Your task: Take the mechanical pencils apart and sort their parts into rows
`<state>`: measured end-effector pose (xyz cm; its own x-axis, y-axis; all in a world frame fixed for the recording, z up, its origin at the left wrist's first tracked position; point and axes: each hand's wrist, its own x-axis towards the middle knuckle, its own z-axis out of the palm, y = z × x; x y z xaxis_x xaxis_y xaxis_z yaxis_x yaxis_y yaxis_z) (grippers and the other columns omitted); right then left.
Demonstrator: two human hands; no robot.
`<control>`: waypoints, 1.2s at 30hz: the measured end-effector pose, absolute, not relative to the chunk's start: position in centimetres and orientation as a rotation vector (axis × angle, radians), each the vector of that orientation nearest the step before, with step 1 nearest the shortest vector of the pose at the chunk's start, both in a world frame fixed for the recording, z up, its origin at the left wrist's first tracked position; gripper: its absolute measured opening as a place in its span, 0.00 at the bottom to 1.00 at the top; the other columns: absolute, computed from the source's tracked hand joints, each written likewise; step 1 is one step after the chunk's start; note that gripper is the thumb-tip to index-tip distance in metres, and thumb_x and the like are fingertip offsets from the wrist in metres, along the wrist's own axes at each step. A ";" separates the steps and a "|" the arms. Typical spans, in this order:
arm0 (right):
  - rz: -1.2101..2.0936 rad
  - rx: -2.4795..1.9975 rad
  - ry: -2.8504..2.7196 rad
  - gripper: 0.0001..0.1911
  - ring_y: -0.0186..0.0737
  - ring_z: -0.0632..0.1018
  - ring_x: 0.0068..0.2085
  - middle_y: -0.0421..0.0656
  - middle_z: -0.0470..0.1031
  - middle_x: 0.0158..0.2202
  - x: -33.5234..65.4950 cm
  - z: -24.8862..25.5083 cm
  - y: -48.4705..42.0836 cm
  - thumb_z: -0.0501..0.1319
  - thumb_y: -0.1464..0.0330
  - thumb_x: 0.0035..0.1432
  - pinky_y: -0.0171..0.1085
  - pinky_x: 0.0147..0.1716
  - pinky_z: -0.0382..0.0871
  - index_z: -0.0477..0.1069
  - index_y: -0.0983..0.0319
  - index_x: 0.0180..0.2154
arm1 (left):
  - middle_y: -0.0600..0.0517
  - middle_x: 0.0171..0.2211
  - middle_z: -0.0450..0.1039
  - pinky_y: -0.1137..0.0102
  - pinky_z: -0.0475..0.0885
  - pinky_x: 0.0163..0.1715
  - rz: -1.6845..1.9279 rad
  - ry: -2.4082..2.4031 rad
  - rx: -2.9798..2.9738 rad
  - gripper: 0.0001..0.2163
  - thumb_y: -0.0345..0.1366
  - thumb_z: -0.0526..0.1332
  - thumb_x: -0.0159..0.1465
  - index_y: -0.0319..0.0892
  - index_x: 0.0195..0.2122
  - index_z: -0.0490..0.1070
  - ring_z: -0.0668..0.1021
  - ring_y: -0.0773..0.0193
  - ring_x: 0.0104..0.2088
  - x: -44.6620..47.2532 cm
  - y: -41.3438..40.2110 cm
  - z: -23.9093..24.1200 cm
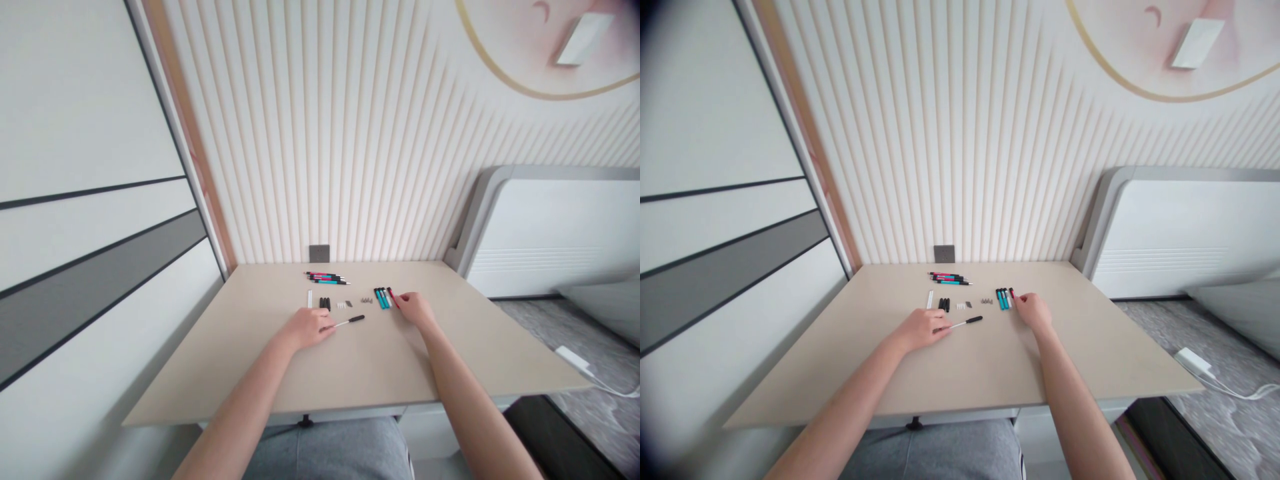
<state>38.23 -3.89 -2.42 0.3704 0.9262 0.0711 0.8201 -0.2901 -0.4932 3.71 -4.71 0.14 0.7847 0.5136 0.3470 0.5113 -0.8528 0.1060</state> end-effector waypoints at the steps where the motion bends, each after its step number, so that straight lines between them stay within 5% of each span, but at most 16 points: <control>1: 0.310 -2.172 -1.517 0.18 0.48 0.79 0.39 0.51 0.81 0.35 38.2 -2.5 -3.9 0.55 0.58 0.58 0.36 0.31 0.65 0.79 0.60 0.36 | 0.53 0.31 0.73 0.74 0.66 0.30 0.574 0.852 2.961 0.11 0.40 0.55 0.67 0.48 0.37 0.77 0.77 0.65 0.30 3.7 -4.7 0.1; 12: 0.236 -2.046 -1.542 0.16 0.45 0.78 0.39 0.48 0.80 0.36 37.2 -2.2 -4.1 0.55 0.60 0.60 0.36 0.35 0.66 0.78 0.60 0.38 | 0.53 0.32 0.74 0.74 0.67 0.31 0.536 0.871 2.930 0.10 0.39 0.56 0.67 0.49 0.39 0.78 0.77 0.65 0.31 3.8 -4.5 -0.2; 22: 0.339 -1.161 -2.169 0.08 0.42 0.75 0.43 0.44 0.77 0.38 30.5 -0.2 -6.3 0.61 0.63 0.59 0.40 0.45 0.67 0.77 0.58 0.37 | 0.53 0.32 0.75 0.74 0.66 0.29 0.463 0.902 2.986 0.10 0.36 0.55 0.67 0.47 0.35 0.77 0.77 0.65 0.31 3.9 -4.8 0.4; 36: 0.442 -1.194 -2.208 0.08 0.40 0.74 0.36 0.43 0.76 0.34 28.5 -0.2 -7.2 0.57 0.66 0.63 0.37 0.37 0.67 0.72 0.60 0.40 | 0.52 0.35 0.74 0.73 0.70 0.36 0.396 1.024 2.972 0.08 0.35 0.55 0.67 0.44 0.37 0.74 0.77 0.64 0.35 3.9 -4.4 -0.2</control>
<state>28.50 -7.22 -0.17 -0.4282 0.8393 0.3350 0.6455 0.5435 -0.5367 3.89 -4.45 -0.21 0.7599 0.6028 0.2433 0.6096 -0.7908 0.0556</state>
